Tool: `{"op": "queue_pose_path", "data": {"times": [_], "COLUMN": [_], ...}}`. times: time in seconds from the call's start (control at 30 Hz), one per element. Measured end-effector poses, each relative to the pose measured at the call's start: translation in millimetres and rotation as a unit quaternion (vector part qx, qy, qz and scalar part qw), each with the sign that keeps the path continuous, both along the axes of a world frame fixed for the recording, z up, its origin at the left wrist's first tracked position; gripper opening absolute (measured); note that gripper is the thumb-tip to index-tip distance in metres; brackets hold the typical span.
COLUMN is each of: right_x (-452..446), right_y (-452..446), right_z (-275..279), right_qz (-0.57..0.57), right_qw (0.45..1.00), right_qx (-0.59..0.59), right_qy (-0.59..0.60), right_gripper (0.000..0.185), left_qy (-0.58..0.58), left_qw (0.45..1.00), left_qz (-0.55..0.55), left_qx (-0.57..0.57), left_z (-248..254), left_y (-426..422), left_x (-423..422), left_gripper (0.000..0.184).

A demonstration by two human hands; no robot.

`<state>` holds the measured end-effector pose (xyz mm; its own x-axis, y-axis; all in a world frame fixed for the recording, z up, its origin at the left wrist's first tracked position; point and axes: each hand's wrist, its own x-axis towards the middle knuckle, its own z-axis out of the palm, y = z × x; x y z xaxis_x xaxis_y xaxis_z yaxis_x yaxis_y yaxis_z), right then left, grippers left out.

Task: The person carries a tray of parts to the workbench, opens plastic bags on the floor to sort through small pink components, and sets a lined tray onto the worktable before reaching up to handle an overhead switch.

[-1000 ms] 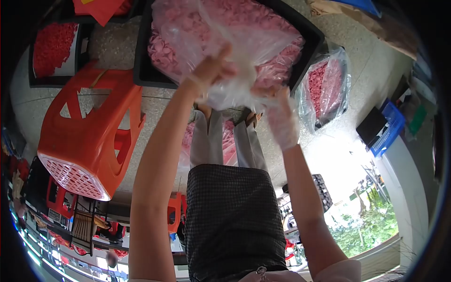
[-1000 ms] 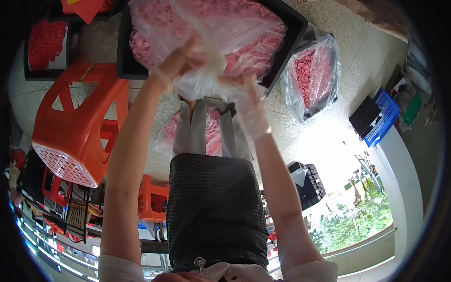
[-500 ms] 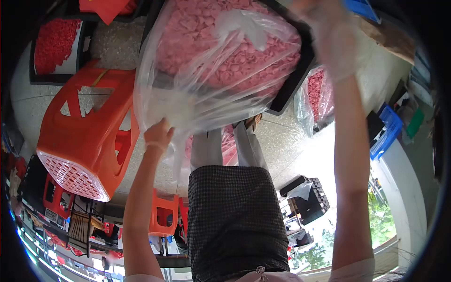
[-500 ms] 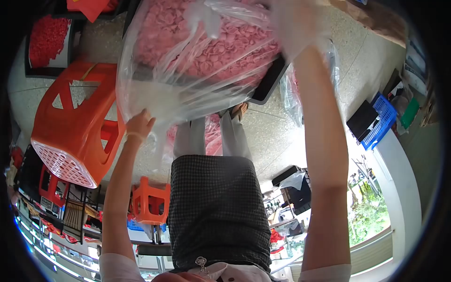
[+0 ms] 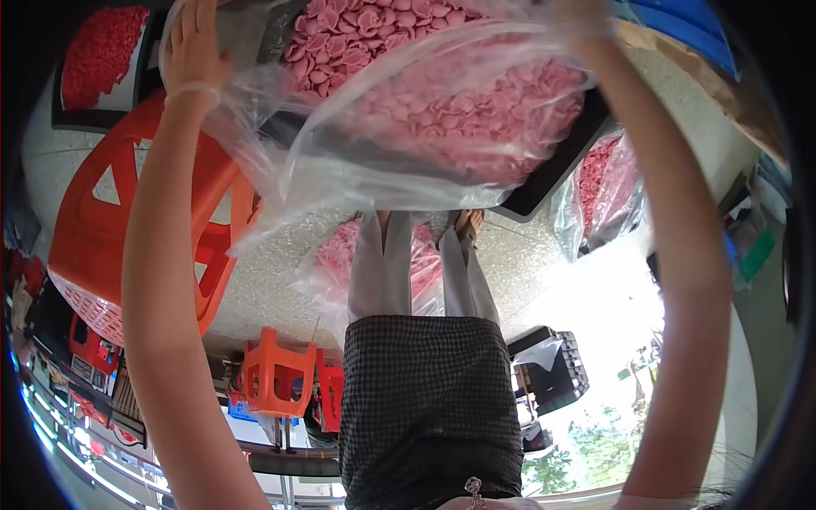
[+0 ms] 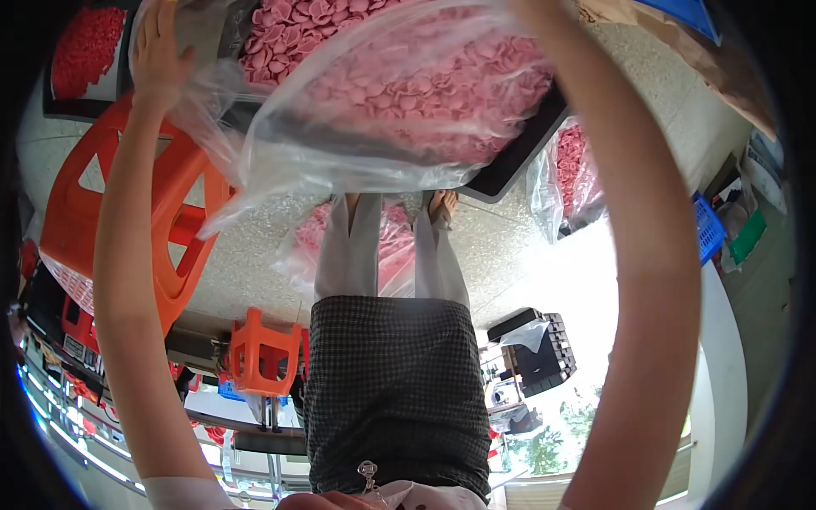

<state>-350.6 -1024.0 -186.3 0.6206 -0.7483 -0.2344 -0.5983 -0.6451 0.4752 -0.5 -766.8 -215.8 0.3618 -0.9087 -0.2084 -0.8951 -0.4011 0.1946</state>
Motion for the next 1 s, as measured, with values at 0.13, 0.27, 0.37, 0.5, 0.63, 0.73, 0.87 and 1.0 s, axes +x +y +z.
{"op": "queue_pose_path", "data": {"times": [0.13, 0.27, 0.37, 0.5, 0.63, 0.73, 0.87, 1.0], "right_x": [-123.5, -97.7, -35.3, 60.0, 131.1, 146.7, 137.3, 111.4], "right_y": [-112.4, -55.7, 42.2, 69.0, -4.9, -20.3, 89.8, 123.0], "right_z": [29.7, 53.6, 50.7, 5.0, -19.1, -15.2, -34.7, -98.5], "right_qz": [0.125, 0.188, 0.259, 0.217, 0.051, -0.046, 0.046, -0.04], "right_qw": [0.965, 0.974, 0.943, 0.889, 0.911, 0.884, 0.851, 0.8], "right_qx": [-0.095, 0.107, 0.169, 0.335, 0.351, 0.396, 0.24, 0.323], "right_qy": [0.21, 0.069, -0.122, -0.226, -0.21, -0.246, -0.465, -0.504], "right_gripper": [0.06, 0.043, 0.029, 0.03, 0.054, 0.044, 0.037, 0.038], "left_qy": [0.051, 0.043, 0.037, 0.462, 0.324, 0.237, 0.416, 0.261], "left_qw": [0.991, 0.987, 0.972, 0.884, 0.936, 0.939, 0.87, 0.953], "left_qz": [-0.098, -0.056, 0.015, 0.047, -0.137, -0.193, -0.082, 0.004], "left_qx": [-0.079, -0.147, -0.231, -0.047, 0.012, 0.158, 0.251, -0.156], "left_z": [-91.5, -90.5, -33.4, -79.8, -18.2, -42.9, -27.6, -12.9], "left_y": [31.7, 46.0, 51.4, 125.5, 179.0, 243.4, 203.9, 83.0], "left_x": [47.8, 21.1, -24.1, -54.0, -145.6, -164.3, -146.5, -93.6], "left_gripper": [0.072, 0.062, 0.053, 0.034, 0.056, 0.05, 0.042, 0.056]}}
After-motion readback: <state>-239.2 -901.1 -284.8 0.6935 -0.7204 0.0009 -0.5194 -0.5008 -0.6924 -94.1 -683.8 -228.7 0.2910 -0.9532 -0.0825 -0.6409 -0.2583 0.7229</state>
